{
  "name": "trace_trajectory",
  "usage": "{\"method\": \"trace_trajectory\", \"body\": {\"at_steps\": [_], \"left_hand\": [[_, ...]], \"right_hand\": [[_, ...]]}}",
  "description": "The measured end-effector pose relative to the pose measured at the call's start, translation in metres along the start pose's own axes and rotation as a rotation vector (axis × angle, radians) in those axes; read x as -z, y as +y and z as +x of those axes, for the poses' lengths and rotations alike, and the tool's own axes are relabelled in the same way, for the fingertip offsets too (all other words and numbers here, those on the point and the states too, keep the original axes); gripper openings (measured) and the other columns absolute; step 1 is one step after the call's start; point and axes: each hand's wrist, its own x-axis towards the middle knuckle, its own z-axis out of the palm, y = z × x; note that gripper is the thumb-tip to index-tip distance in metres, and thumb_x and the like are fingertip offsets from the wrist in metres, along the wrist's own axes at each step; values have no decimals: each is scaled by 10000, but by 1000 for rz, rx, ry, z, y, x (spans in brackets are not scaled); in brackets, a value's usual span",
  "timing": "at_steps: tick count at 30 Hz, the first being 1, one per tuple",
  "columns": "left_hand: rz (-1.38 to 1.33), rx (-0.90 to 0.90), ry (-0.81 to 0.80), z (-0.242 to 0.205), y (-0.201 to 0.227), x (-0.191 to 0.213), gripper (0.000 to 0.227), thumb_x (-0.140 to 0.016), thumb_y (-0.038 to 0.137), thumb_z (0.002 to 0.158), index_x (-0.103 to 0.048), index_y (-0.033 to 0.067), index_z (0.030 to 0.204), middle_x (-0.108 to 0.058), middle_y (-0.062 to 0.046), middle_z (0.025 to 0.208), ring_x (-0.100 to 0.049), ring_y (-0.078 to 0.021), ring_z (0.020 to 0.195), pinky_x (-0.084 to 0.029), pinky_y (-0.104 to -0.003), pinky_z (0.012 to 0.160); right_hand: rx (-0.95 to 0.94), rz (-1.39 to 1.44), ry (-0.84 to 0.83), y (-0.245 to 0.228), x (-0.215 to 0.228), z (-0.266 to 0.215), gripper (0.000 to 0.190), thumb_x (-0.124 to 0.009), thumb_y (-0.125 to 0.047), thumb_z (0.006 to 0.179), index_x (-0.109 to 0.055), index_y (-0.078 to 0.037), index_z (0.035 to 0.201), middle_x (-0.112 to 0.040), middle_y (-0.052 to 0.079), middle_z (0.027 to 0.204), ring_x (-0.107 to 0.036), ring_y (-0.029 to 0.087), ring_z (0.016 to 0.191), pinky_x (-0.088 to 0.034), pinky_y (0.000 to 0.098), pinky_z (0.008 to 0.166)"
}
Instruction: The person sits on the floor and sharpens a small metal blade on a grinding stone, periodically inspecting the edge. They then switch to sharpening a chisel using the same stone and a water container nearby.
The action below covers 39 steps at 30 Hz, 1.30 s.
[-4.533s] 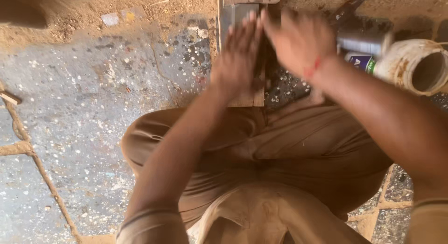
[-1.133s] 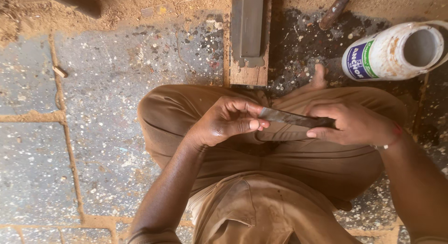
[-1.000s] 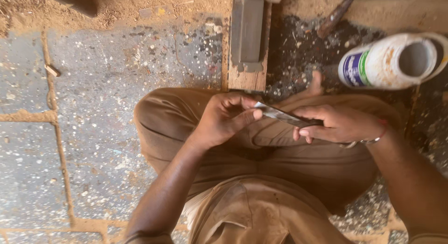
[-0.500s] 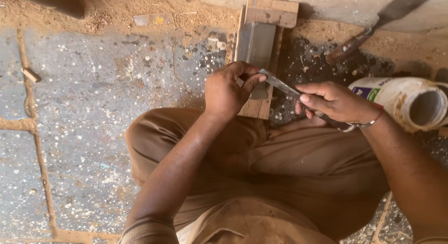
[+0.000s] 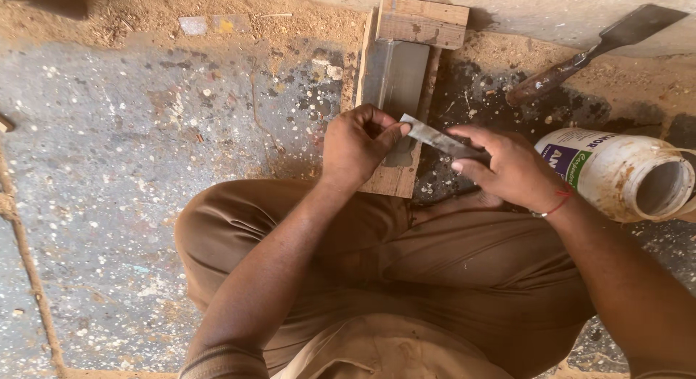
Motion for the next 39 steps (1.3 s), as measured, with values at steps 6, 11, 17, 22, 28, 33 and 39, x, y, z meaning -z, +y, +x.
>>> {"method": "trace_trajectory", "body": {"at_steps": [6, 11, 17, 22, 28, 33, 39], "left_hand": [[478, -891, 333, -12, 38, -49, 744, -600, -17, 736, -435, 43, 1459, -699, -195, 1252, -719, -302, 1194, -530, -530, 1105], [464, -621, -90, 24, 24, -108, 709, -711, 274, 953, -367, 108, 1550, -729, -131, 1014, -727, -271, 918, -567, -427, 864], [299, -630, 1, 30, 12, -114, 531, -812, 217, 722, -562, 156, 1186, -720, -35, 911, -713, -223, 923, -524, -400, 818], [186, -567, -20, 17, 20, -102, 389, -826, 240, 755, -606, 184, 1070, -709, -11, 898, -698, -221, 928, -492, -419, 844], [330, -645, 43, 38, 32, -106, 572, -850, 346, 626, -628, 155, 1118, -724, -76, 1082, -696, -252, 1044, -497, -431, 908], [488, -388, -454, 34, 47, -98, 581, -809, 519, 797, -627, 167, 1223, -718, -92, 1032, -731, -252, 921, -595, -423, 809], [295, -608, -66, 15, 52, -75, 488, -846, 481, 688, -680, 155, 1011, -735, -91, 939, -738, -274, 864, -590, -427, 761]], "right_hand": [[-148, -223, -270, -5, 21, 19, 314, -692, -306, 958, -696, -52, 1142, -769, 86, 639, -796, 157, 677, -586, 318, 801], [-385, -485, -443, -3, 43, 43, 369, -746, -346, 908, -718, -16, 1072, -781, 166, 802, -758, 302, 764, -638, 418, 729], [-484, -565, -530, 22, 92, 7, 861, -723, -542, 862, -383, -152, 1550, -707, 173, 1175, -735, 296, 1005, -656, 456, 790], [-424, -417, -459, 37, 122, -45, 965, -839, -514, 798, -381, -220, 1594, -727, 154, 1227, -724, 314, 1092, -531, 556, 874], [-148, -295, 82, 36, 96, -69, 673, -761, -491, 869, -674, -62, 1381, -737, 155, 1077, -770, 233, 728, -606, 341, 558], [-132, -460, 160, 35, 82, -69, 606, -766, -508, 846, -761, -78, 1274, -762, 102, 927, -687, 165, 661, -571, 338, 587], [109, -452, 157, 3, 77, -64, 461, -786, -432, 833, -764, -100, 1152, -771, 70, 963, -693, 124, 691, -577, 296, 595]]}}
